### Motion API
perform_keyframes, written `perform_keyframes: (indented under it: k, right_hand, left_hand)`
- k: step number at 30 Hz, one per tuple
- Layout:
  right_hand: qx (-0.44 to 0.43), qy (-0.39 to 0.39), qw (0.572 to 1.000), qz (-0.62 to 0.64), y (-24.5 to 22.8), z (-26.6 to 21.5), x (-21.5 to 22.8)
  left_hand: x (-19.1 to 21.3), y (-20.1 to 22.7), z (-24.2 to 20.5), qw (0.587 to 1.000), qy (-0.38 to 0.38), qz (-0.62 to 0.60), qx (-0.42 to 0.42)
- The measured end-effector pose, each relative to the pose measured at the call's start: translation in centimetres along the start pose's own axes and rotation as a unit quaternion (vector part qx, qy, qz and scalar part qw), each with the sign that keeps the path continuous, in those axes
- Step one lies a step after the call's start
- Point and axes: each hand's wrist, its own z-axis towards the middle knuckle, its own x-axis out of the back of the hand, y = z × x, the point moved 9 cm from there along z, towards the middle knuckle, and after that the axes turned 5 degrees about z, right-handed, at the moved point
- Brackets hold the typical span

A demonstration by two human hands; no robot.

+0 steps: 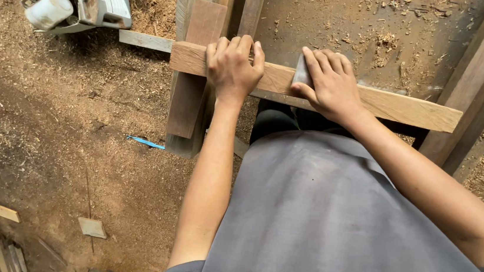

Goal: The person sands a piece of wood by hand using a piece of sandpaper.

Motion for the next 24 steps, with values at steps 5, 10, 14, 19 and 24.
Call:
perform_keyframes:
  k: [5,10,14,19,24]
  right_hand:
    - [-0.003,-0.012,0.997,0.070,-1.4,0.8,-1.7]
    - [-0.043,-0.014,0.999,0.026,1.3,-1.9,-0.1]
    - [-0.035,-0.030,0.998,0.048,-0.4,-0.5,-1.8]
    - [0.013,-0.020,0.998,0.061,-1.3,0.1,-0.7]
    - [0.001,-0.007,0.994,0.105,0.1,-0.8,0.6]
  left_hand:
    - [-0.7,-0.2,-0.3,1.000,-0.011,-0.003,-0.002]
    - [-1.3,-0.5,-0.2,1.000,-0.023,0.005,-0.004]
    - [-1.4,-0.5,-0.3,1.000,-0.013,0.004,-0.008]
    - [-1.1,-0.4,-0.1,1.000,-0.015,0.005,-0.005]
    - [-0.9,-0.4,0.1,1.000,-0.021,0.015,-0.001]
